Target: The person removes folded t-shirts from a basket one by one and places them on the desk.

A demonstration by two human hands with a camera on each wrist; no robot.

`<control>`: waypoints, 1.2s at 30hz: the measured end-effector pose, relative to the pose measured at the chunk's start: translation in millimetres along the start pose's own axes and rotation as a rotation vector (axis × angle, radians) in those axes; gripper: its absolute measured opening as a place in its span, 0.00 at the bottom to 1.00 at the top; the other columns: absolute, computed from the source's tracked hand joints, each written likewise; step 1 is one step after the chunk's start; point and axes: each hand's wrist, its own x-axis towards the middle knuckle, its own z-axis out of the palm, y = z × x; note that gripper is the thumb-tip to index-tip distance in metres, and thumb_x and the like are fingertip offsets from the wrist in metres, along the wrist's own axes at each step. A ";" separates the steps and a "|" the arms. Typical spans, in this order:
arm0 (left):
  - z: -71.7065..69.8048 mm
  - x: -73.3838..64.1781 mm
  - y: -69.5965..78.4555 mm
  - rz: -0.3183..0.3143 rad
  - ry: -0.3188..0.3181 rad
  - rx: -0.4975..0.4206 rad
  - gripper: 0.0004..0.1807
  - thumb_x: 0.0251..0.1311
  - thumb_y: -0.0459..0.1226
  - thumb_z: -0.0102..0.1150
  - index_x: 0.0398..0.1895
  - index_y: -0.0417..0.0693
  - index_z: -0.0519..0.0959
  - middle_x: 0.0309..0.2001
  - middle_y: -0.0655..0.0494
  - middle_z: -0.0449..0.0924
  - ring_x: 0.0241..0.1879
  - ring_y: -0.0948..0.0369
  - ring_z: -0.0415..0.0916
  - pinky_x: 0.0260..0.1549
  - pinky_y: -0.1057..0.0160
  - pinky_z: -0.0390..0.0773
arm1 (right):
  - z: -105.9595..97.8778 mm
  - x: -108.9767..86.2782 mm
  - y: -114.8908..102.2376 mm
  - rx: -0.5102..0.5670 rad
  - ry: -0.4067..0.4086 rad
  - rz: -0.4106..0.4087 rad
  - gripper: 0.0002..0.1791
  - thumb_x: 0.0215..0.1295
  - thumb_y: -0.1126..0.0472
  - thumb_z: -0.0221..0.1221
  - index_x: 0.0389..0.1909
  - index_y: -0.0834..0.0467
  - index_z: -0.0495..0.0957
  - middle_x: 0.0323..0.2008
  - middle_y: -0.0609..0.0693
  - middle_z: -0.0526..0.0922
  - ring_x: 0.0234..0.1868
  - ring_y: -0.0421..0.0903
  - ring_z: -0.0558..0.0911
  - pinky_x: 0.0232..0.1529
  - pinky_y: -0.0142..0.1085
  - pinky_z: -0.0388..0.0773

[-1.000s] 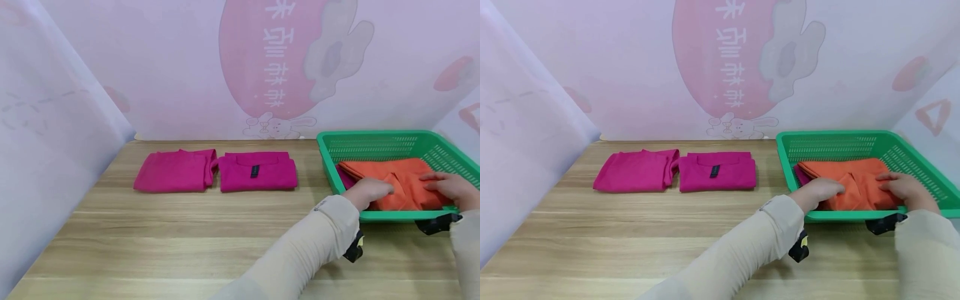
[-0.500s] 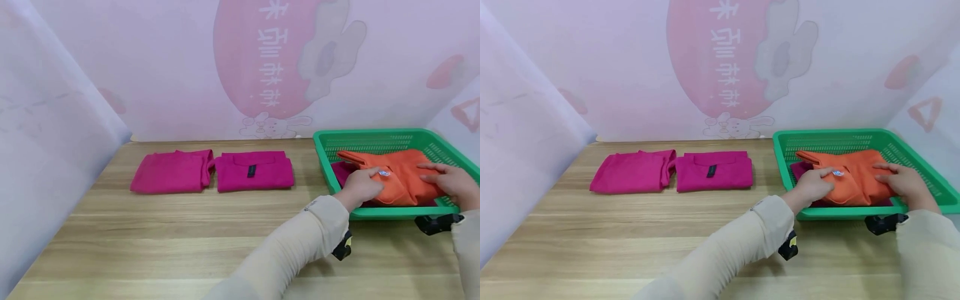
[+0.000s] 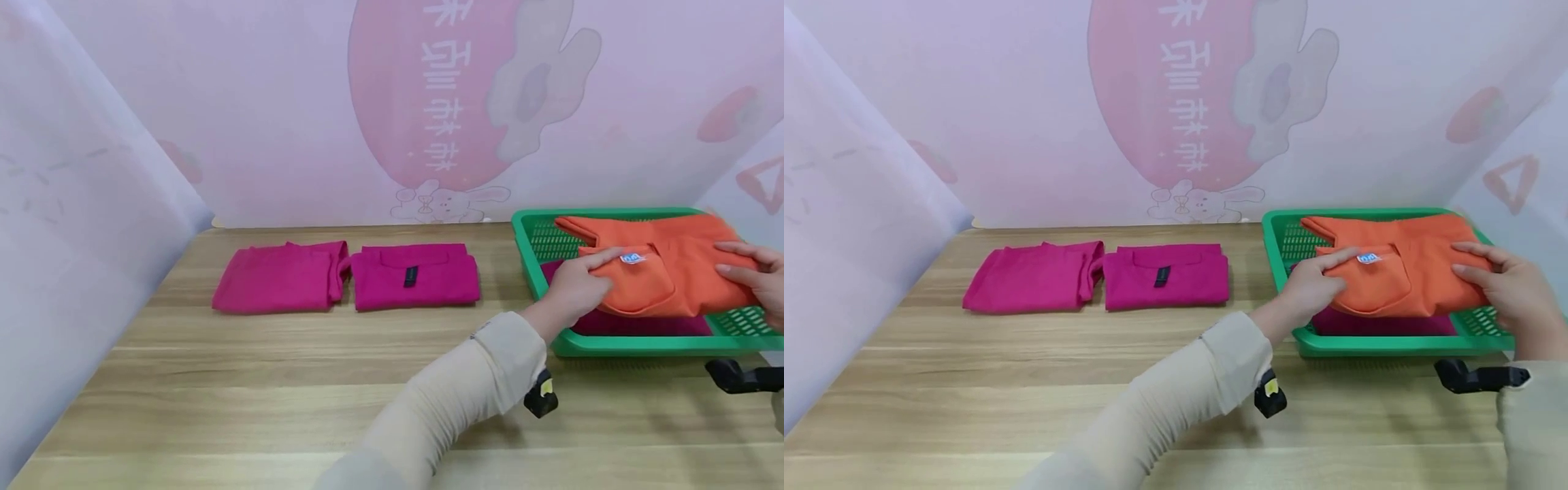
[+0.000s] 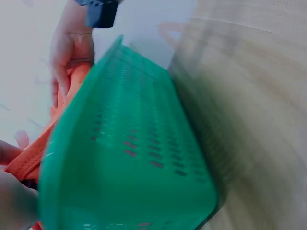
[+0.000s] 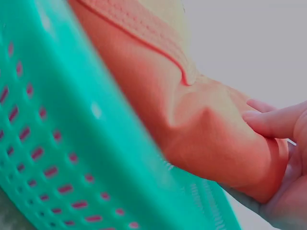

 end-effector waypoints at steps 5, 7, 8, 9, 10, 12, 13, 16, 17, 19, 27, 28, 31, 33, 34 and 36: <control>-26.3 -10.6 3.8 0.035 -0.049 -0.045 0.28 0.53 0.28 0.50 0.45 0.78 0.72 0.09 0.57 0.52 0.06 0.59 0.47 0.06 0.69 0.51 | 0.6 7.5 11.5 0.200 -0.022 -0.077 0.26 0.55 0.71 0.54 0.57 0.58 0.66 0.45 0.49 0.69 0.27 0.38 0.80 0.17 0.34 0.74; -37.7 -16.1 3.4 0.040 -0.061 -0.056 0.28 0.53 0.29 0.51 0.45 0.79 0.73 0.10 0.57 0.54 0.06 0.59 0.48 0.08 0.69 0.53 | 2.0 9.8 19.5 0.236 -0.038 -0.111 0.27 0.55 0.72 0.54 0.57 0.61 0.64 0.48 0.52 0.69 0.30 0.41 0.80 0.18 0.35 0.74; -43.3 -19.0 3.3 0.043 -0.062 -0.055 0.27 0.53 0.29 0.51 0.44 0.79 0.73 0.12 0.58 0.57 0.06 0.60 0.49 0.08 0.70 0.54 | 4.1 9.9 21.4 0.237 -0.039 -0.125 0.27 0.54 0.72 0.54 0.57 0.61 0.64 0.48 0.52 0.70 0.30 0.42 0.80 0.18 0.36 0.74; -49.1 -21.8 2.5 0.052 -0.068 -0.055 0.27 0.53 0.29 0.52 0.44 0.79 0.73 0.14 0.58 0.60 0.07 0.60 0.49 0.09 0.70 0.55 | 7.5 8.5 21.1 0.233 -0.039 -0.136 0.27 0.54 0.72 0.54 0.57 0.62 0.64 0.49 0.52 0.70 0.31 0.43 0.80 0.19 0.36 0.74; -54.5 -24.7 1.5 0.058 -0.071 -0.050 0.27 0.53 0.30 0.52 0.44 0.79 0.73 0.15 0.58 0.61 0.07 0.60 0.50 0.10 0.70 0.57 | 12.9 5.1 17.3 0.238 -0.044 -0.143 0.27 0.54 0.73 0.53 0.57 0.63 0.64 0.48 0.52 0.71 0.31 0.43 0.80 0.19 0.37 0.74; -65.9 -30.4 -1.6 0.074 -0.096 -0.061 0.26 0.54 0.30 0.53 0.45 0.79 0.73 0.18 0.58 0.63 0.08 0.60 0.52 0.12 0.71 0.59 | 30.0 -7.1 0.0 0.246 -0.055 -0.146 0.27 0.54 0.73 0.53 0.57 0.63 0.64 0.48 0.52 0.71 0.32 0.43 0.80 0.20 0.36 0.74; -71.7 -33.4 -3.5 0.082 -0.110 -0.071 0.26 0.54 0.31 0.53 0.46 0.78 0.72 0.20 0.58 0.65 0.09 0.61 0.54 0.13 0.71 0.61 | 40.4 -14.4 -11.6 0.257 -0.057 -0.146 0.26 0.54 0.74 0.53 0.57 0.63 0.64 0.48 0.52 0.70 0.32 0.42 0.80 0.21 0.36 0.74; -88.3 -42.0 -9.2 0.087 -0.121 -0.070 0.25 0.54 0.32 0.53 0.47 0.78 0.72 0.24 0.59 0.69 0.13 0.62 0.61 0.18 0.70 0.66 | 71.1 -36.8 -45.6 0.278 -0.083 -0.143 0.26 0.55 0.74 0.52 0.57 0.63 0.63 0.50 0.53 0.67 0.34 0.41 0.79 0.23 0.33 0.74; -93.6 -45.1 -10.9 0.089 -0.119 -0.082 0.25 0.54 0.32 0.53 0.47 0.78 0.72 0.28 0.60 0.71 0.16 0.62 0.65 0.20 0.70 0.68 | 79.7 -42.7 -53.8 0.258 -0.082 -0.143 0.26 0.55 0.73 0.52 0.57 0.62 0.64 0.49 0.52 0.67 0.34 0.40 0.79 0.24 0.32 0.75; -103.0 -52.2 -14.2 0.085 -0.107 -0.101 0.24 0.54 0.33 0.53 0.46 0.77 0.72 0.33 0.62 0.72 0.21 0.63 0.69 0.24 0.69 0.71 | 94.3 -54.8 -68.7 0.189 -0.077 -0.138 0.26 0.56 0.71 0.53 0.58 0.60 0.64 0.47 0.50 0.69 0.33 0.38 0.79 0.24 0.31 0.75; -134.3 -82.7 -29.8 0.106 -0.111 -0.216 0.23 0.55 0.32 0.53 0.46 0.74 0.74 0.41 0.63 0.72 0.33 0.61 0.73 0.33 0.64 0.74 | 150.7 -110.9 -144.8 -0.107 -0.078 -0.077 0.23 0.58 0.65 0.52 0.55 0.48 0.68 0.30 0.41 0.73 0.23 0.36 0.77 0.23 0.26 0.73; -138.3 -86.0 -31.9 0.104 -0.111 -0.226 0.23 0.55 0.32 0.53 0.46 0.73 0.74 0.42 0.64 0.71 0.34 0.61 0.72 0.34 0.64 0.74 | 156.5 -116.1 -151.8 -0.125 -0.090 -0.078 0.22 0.58 0.65 0.52 0.55 0.47 0.68 0.29 0.41 0.73 0.23 0.36 0.77 0.23 0.26 0.73; -151.2 -95.5 -38.1 0.111 -0.111 -0.258 0.22 0.55 0.30 0.52 0.48 0.67 0.75 0.47 0.63 0.69 0.37 0.60 0.72 0.36 0.63 0.73 | 170.8 -126.9 -162.2 -0.126 -0.136 -0.097 0.22 0.59 0.66 0.52 0.54 0.46 0.69 0.28 0.42 0.74 0.24 0.36 0.76 0.22 0.26 0.73; -160.3 -101.0 -42.5 0.114 -0.113 -0.274 0.22 0.54 0.29 0.52 0.50 0.62 0.74 0.50 0.61 0.67 0.38 0.59 0.71 0.37 0.63 0.73 | 178.9 -132.1 -164.4 -0.145 -0.163 -0.114 0.22 0.58 0.66 0.52 0.54 0.47 0.69 0.26 0.43 0.74 0.23 0.36 0.76 0.22 0.26 0.72; -164.6 -103.5 -44.5 0.117 -0.110 -0.275 0.22 0.54 0.28 0.51 0.50 0.60 0.74 0.51 0.60 0.67 0.39 0.59 0.71 0.37 0.63 0.73 | 182.3 -133.7 -164.6 -0.131 -0.185 -0.122 0.22 0.58 0.67 0.52 0.54 0.48 0.70 0.26 0.44 0.74 0.24 0.36 0.76 0.22 0.26 0.72; -173.1 -108.3 -48.6 0.117 -0.101 -0.264 0.22 0.54 0.28 0.51 0.51 0.57 0.74 0.53 0.59 0.65 0.41 0.58 0.70 0.38 0.63 0.73 | 189.7 -137.0 -165.0 -0.147 -0.207 -0.136 0.23 0.58 0.68 0.53 0.54 0.48 0.70 0.25 0.44 0.75 0.24 0.37 0.75 0.22 0.26 0.71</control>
